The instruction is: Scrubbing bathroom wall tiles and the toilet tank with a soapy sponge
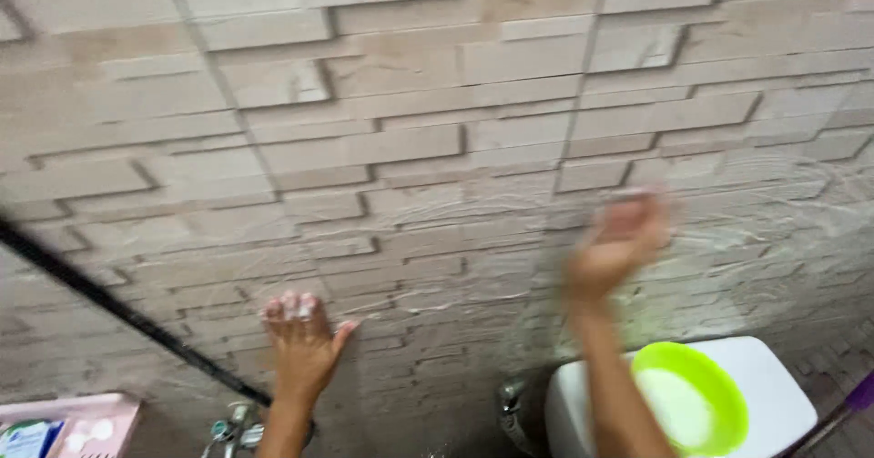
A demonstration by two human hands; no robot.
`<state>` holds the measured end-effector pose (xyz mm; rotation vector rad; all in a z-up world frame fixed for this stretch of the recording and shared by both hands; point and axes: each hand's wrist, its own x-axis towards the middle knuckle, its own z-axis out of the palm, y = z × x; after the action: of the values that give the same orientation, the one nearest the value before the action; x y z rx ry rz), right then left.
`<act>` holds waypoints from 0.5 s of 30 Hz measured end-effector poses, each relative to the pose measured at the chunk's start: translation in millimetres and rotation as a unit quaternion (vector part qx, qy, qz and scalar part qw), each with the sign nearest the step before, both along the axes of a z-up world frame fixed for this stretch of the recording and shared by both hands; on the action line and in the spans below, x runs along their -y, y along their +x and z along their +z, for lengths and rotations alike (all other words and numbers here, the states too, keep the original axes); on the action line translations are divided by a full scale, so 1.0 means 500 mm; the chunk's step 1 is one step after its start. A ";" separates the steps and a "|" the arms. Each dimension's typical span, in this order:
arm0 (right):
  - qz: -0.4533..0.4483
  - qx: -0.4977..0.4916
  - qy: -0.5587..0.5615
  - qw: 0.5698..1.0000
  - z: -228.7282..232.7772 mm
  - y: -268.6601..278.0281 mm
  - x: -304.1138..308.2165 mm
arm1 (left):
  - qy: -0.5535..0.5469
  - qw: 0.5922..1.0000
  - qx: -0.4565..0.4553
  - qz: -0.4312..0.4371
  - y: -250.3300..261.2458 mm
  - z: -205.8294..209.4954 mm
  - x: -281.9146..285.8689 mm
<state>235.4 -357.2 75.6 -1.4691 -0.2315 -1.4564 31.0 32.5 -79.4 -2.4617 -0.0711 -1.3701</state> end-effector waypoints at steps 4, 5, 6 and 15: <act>0.079 0.110 -0.338 0.931 -0.037 -0.227 -0.292 | -0.056 0.998 -0.012 0.011 -0.044 -0.009 -0.033; 0.055 0.216 -0.469 0.854 -0.028 -0.268 -0.338 | -0.052 0.998 -0.027 -0.007 -0.056 0.010 -0.052; 0.061 0.214 -0.468 0.855 -0.041 -0.256 -0.316 | -0.052 0.998 -0.031 -0.002 -0.085 0.019 -0.101; -0.033 0.109 -0.057 0.992 -0.077 -0.131 -0.415 | -0.056 0.998 0.003 0.023 -0.176 0.057 -0.373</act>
<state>169.7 -149.9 37.2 -1.4181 -0.4086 -1.6834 -57.1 218.9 -51.0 -2.5290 -0.2114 -1.3902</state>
